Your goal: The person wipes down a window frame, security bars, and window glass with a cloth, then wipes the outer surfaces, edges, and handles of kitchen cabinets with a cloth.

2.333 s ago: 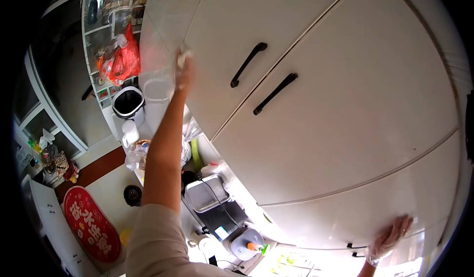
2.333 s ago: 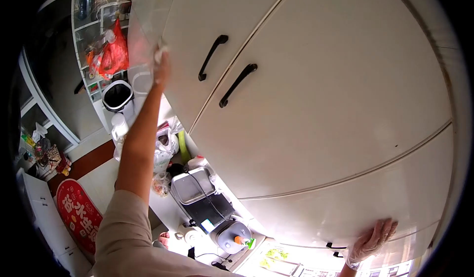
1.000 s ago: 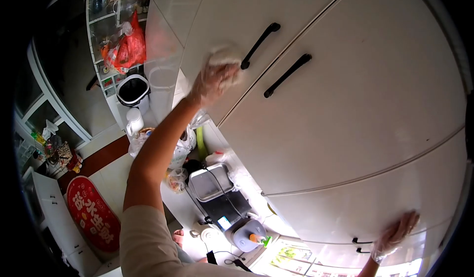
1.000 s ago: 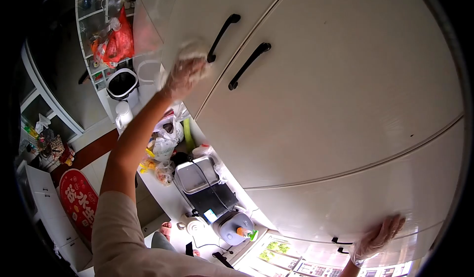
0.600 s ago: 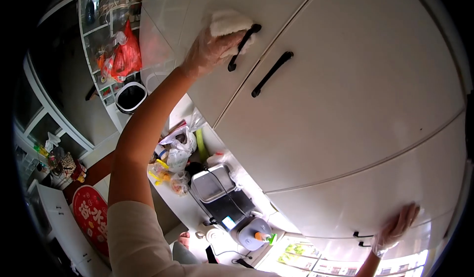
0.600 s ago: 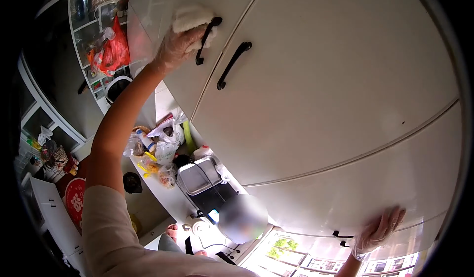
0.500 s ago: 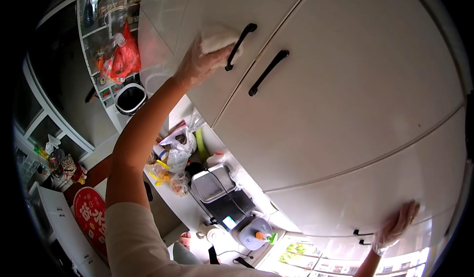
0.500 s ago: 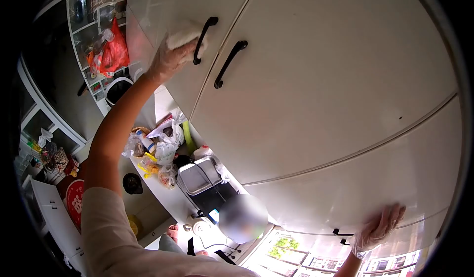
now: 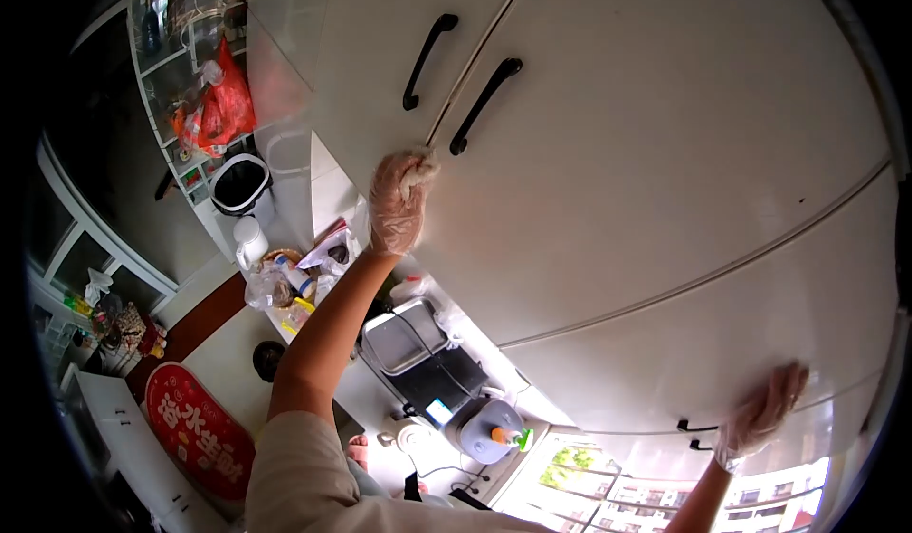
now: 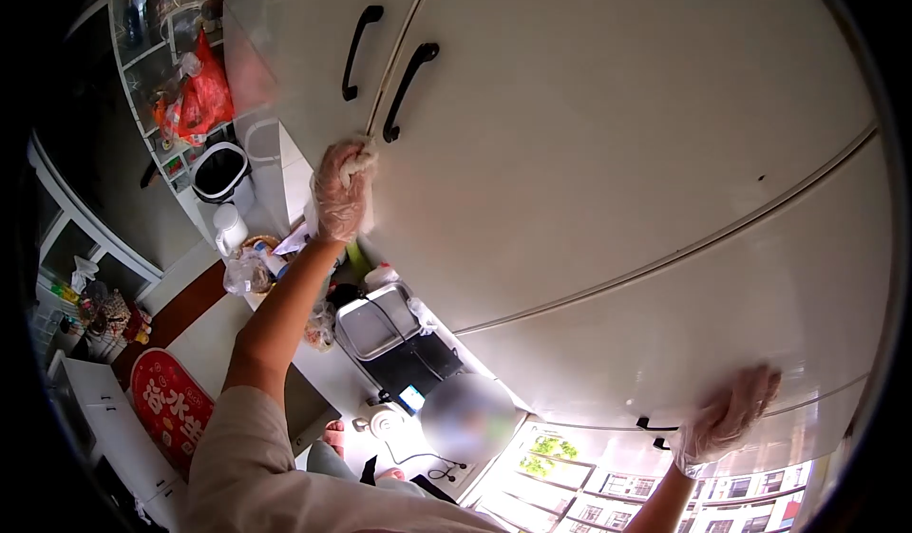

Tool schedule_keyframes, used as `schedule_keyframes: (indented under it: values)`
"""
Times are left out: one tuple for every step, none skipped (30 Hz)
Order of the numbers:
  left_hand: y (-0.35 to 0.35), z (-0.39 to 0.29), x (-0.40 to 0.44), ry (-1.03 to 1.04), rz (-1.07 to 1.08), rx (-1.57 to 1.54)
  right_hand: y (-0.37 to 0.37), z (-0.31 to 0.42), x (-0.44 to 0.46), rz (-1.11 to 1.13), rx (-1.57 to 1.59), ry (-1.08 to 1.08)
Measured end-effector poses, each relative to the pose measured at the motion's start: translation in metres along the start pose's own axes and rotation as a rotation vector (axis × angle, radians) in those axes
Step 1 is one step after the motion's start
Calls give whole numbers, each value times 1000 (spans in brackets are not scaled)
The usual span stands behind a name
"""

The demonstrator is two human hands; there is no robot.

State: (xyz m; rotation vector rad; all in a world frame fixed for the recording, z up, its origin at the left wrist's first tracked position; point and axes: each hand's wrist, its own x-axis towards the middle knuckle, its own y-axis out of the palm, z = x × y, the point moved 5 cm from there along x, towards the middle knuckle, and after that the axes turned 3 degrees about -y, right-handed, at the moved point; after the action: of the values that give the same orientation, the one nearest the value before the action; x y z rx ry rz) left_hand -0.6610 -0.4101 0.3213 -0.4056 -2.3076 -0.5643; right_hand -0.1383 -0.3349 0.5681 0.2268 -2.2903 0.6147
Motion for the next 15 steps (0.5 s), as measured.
schedule_keyframes:
  values:
    - [5, -5, 13, 68, 37, 78, 1, -1, 0, 0, -8, 1]
    - [5, -11, 26, 129, 78, 161, 0, -2, -2, 8, -11, 2]
    - [5, -22, 37, 186, 119, 246, 0, -3, -4, 19, -11, 1]
    - [8, -41, 57, 252, 130, 278, 0, -2, -5, 12, -6, -3]
    - [11, -60, 77, 319, 138, 309, 0, -2, -4, 6, -2, -6]
    - [15, -70, 93, 362, 140, 354, 0, -2, -4, -2, 2, -9]
    - [20, -78, 106, 406, 142, 401, 0, -2, -3, -8, 4, -12]
    - [24, -84, 119, 381, 156, 330, 0, -2, -3, -10, 10, -12]
    - [25, -93, 128, 394, 130, 284, -1, -1, -3, -11, 17, -16]
    - [27, -102, 137, 408, 104, 238, 0, -1, -3, -12, 12, -10]
    - [27, -115, 143, 462, 38, 216, 0, -2, -4, -10, 5, -5]
    - [27, -104, 150, 409, 34, 140, 0, -3, -4, -9, -2, -1]
    - [27, -93, 157, 357, 25, 63, 0, -3, -4, -17, 6, -12]
    - [29, -54, 165, 201, 75, -65, 0, -2, -3, -29, 13, -21]
    - [31, -45, 166, 43, 124, -193, -1, -1, -1, -40, 19, -28]
